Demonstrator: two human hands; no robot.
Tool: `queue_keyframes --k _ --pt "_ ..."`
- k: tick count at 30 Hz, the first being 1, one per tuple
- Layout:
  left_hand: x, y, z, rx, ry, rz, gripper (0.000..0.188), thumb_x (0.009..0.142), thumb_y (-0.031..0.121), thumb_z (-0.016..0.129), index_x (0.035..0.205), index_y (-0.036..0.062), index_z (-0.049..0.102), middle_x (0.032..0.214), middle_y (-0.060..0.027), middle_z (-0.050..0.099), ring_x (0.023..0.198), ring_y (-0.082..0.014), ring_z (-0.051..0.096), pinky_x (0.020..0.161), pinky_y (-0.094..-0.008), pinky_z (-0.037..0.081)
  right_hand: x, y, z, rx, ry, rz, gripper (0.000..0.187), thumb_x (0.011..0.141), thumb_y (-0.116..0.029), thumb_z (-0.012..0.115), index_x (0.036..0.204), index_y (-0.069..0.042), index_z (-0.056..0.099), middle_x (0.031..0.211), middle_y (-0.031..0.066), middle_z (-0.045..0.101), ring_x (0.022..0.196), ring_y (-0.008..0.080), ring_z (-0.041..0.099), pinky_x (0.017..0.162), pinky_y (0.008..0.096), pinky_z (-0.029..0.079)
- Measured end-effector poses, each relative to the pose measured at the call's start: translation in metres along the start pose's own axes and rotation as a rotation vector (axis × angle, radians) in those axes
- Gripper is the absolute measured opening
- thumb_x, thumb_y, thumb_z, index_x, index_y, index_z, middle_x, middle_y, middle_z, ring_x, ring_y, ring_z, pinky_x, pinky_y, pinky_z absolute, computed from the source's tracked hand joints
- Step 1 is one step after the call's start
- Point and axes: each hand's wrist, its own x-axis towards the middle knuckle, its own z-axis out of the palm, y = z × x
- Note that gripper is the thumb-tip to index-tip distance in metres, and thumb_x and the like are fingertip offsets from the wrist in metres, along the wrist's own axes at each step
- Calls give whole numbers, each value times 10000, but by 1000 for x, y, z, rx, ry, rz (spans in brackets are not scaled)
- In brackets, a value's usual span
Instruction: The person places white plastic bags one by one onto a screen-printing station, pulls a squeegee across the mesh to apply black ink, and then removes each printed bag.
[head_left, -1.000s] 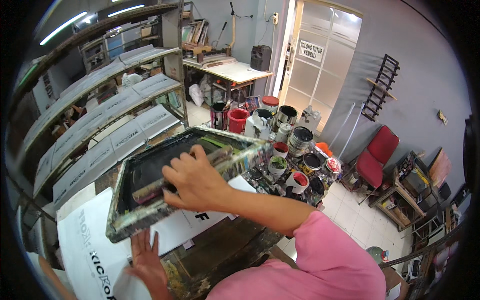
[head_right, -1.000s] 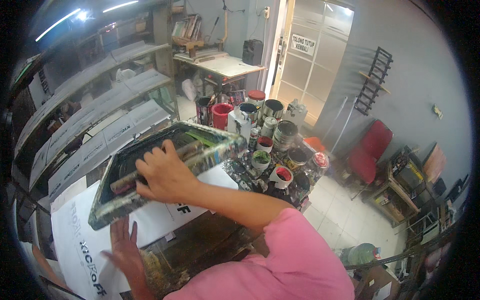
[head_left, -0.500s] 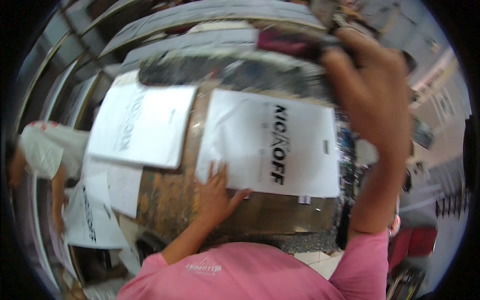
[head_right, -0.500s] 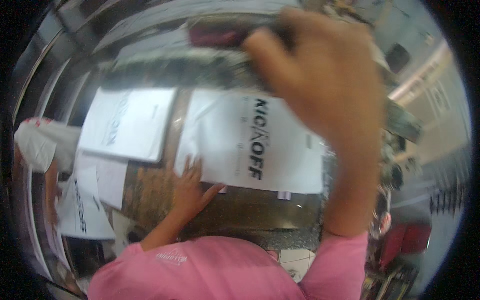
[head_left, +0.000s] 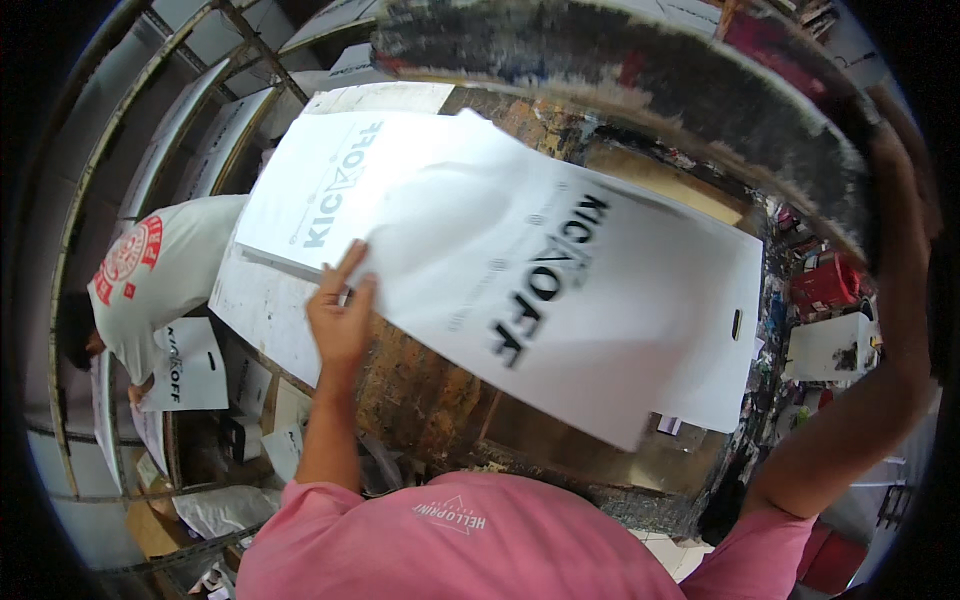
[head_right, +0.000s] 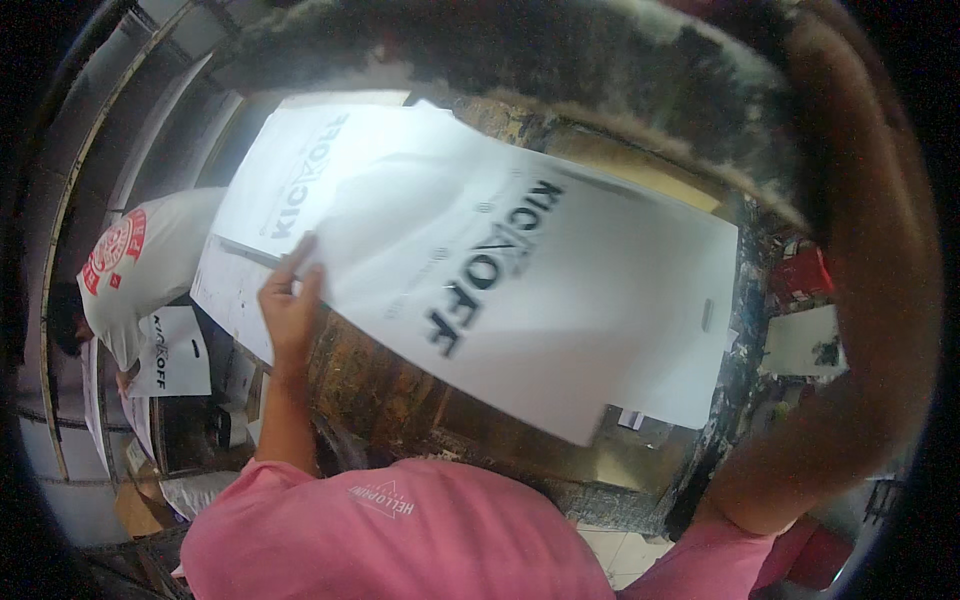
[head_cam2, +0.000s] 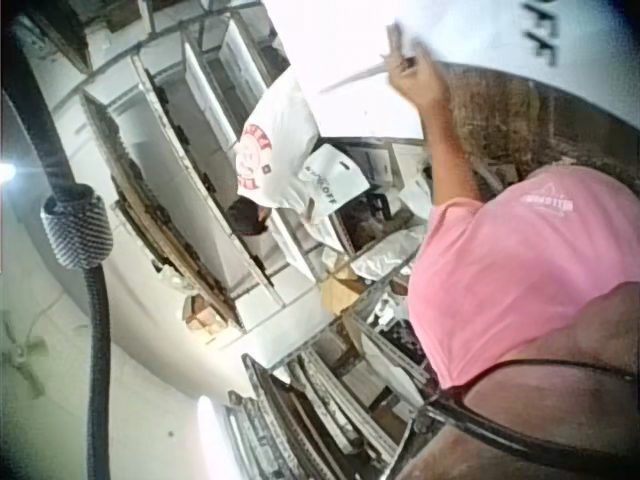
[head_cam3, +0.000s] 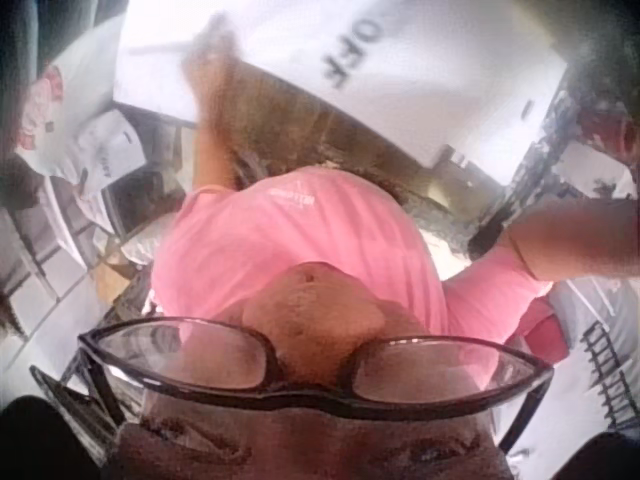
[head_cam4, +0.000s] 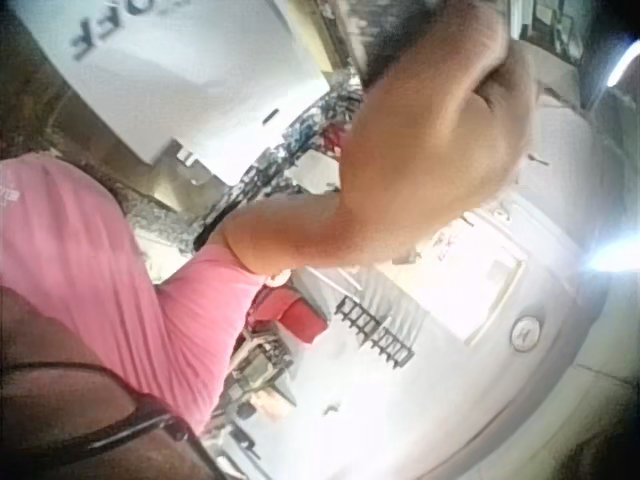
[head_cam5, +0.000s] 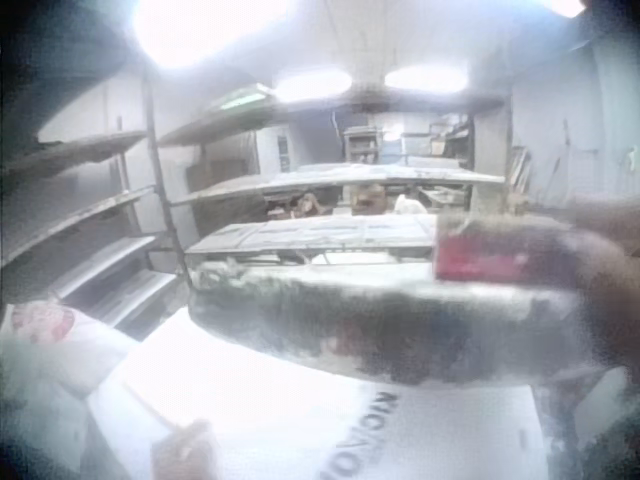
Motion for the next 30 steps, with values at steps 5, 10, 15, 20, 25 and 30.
queue_keyframes --k 5,10,15,20,25,30 --pt "67 -98 -99 155 19 49 392 880 59 641 1266 -1 679 1249 -149 698 1192 -223 624 1071 -319 419 1 -51 -15 -161 -61 40 532 1027 -442 473 1351 -41 605 1218 225 659 1122 374 620 997 400 463" --pt "142 -186 -203 548 41 76 433 904 224 641 1314 89 669 1249 -213 680 1183 -297 633 1056 -361 437 -5 -89 -14 -33 100 -63 435 952 -407 514 1087 -24 671 904 256 675 828 401 677 770 466 499" --pt "167 -77 -97 558 165 166 597 907 389 709 1404 90 570 1143 -254 672 1120 -342 637 932 -449 502 -26 -86 -14 -85 11 49 581 952 -462 508 1383 -75 558 1073 261 679 942 415 642 914 469 479" --pt "-93 88 10 -1272 -855 -188 1041 857 747 572 1563 55 245 1535 -204 423 1393 -322 446 1172 -521 320 -98 -141 -9 80 -287 42 612 874 -293 660 1392 2 523 1180 245 630 1099 416 605 946 466 479" --pt "-164 34 48 -1291 -672 -913 1020 900 830 336 1549 49 241 1510 -192 430 1377 -360 443 1173 -537 320 -213 -158 29 343 -786 78 357 844 -280 727 1135 -79 681 1037 152 637 1014 360 597 892 490 461" --pt "-175 3 63 -1140 -653 -1040 1043 893 848 298 1566 56 210 1553 -196 363 1388 -375 418 1173 -541 303 -257 -174 80 403 -725 113 446 756 -230 794 1155 -72 670 1035 112 629 953 320 616 771 432 522"
